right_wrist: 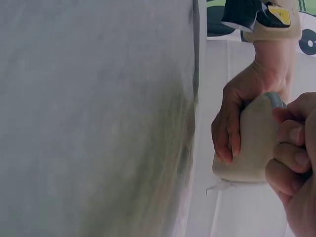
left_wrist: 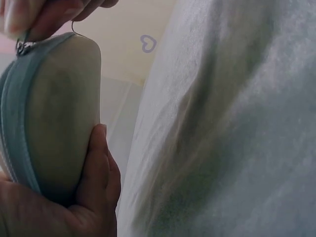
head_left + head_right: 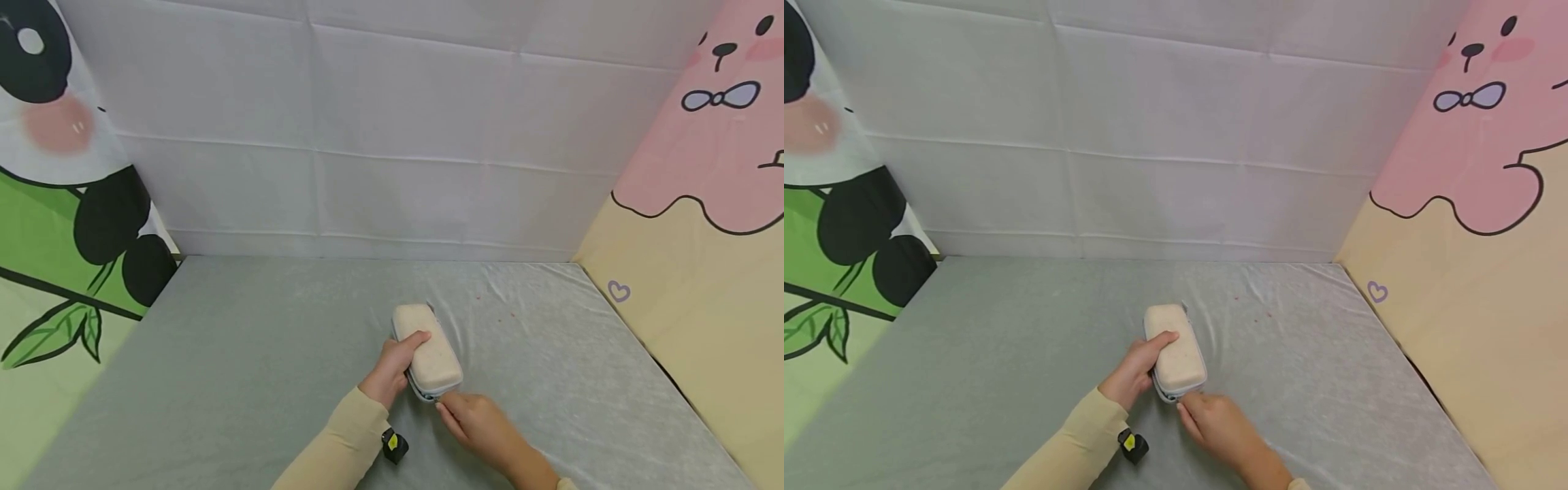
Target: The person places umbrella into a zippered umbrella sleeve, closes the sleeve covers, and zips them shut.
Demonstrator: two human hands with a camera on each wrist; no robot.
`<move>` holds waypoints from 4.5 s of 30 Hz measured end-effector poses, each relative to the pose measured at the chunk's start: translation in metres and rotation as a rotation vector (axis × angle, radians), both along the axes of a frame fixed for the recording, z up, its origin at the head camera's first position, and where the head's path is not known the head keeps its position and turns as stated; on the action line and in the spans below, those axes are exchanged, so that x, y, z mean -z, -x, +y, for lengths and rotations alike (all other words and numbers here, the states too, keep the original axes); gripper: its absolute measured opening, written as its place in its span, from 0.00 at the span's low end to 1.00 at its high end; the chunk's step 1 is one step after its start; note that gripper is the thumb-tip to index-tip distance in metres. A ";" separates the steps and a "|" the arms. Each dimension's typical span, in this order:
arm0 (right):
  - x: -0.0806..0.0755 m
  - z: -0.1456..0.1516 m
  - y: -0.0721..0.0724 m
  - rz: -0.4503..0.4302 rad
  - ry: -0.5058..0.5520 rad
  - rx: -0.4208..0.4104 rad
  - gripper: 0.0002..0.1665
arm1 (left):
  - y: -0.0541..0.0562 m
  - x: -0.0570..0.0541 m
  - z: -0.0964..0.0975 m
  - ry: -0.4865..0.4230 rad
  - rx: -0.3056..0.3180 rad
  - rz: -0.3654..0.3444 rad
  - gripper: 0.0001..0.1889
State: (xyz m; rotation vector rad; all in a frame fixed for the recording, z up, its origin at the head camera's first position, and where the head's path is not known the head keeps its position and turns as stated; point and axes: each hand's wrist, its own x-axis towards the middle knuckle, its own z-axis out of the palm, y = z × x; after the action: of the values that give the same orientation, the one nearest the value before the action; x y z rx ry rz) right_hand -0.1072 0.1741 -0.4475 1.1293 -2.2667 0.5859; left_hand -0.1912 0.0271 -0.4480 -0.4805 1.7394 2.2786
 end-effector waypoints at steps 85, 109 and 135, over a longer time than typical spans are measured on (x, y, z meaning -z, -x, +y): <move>0.002 0.028 0.000 -0.154 -0.215 0.194 0.10 | -0.028 -0.001 -0.023 0.119 -0.007 -0.064 0.29; 0.004 0.030 -0.002 -0.200 -0.229 0.203 0.13 | 0.007 -0.062 -0.066 0.834 0.580 0.774 0.17; 0.008 0.028 -0.010 -0.233 -0.310 0.200 0.13 | 0.055 -0.033 -0.036 1.339 1.245 0.677 0.29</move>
State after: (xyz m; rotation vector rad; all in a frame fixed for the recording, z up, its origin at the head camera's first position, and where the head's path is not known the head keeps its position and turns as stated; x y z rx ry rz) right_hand -0.0969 0.2020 -0.4557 0.9974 -2.7038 0.3054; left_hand -0.2461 -0.0085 -0.4155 1.0516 2.4888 0.2343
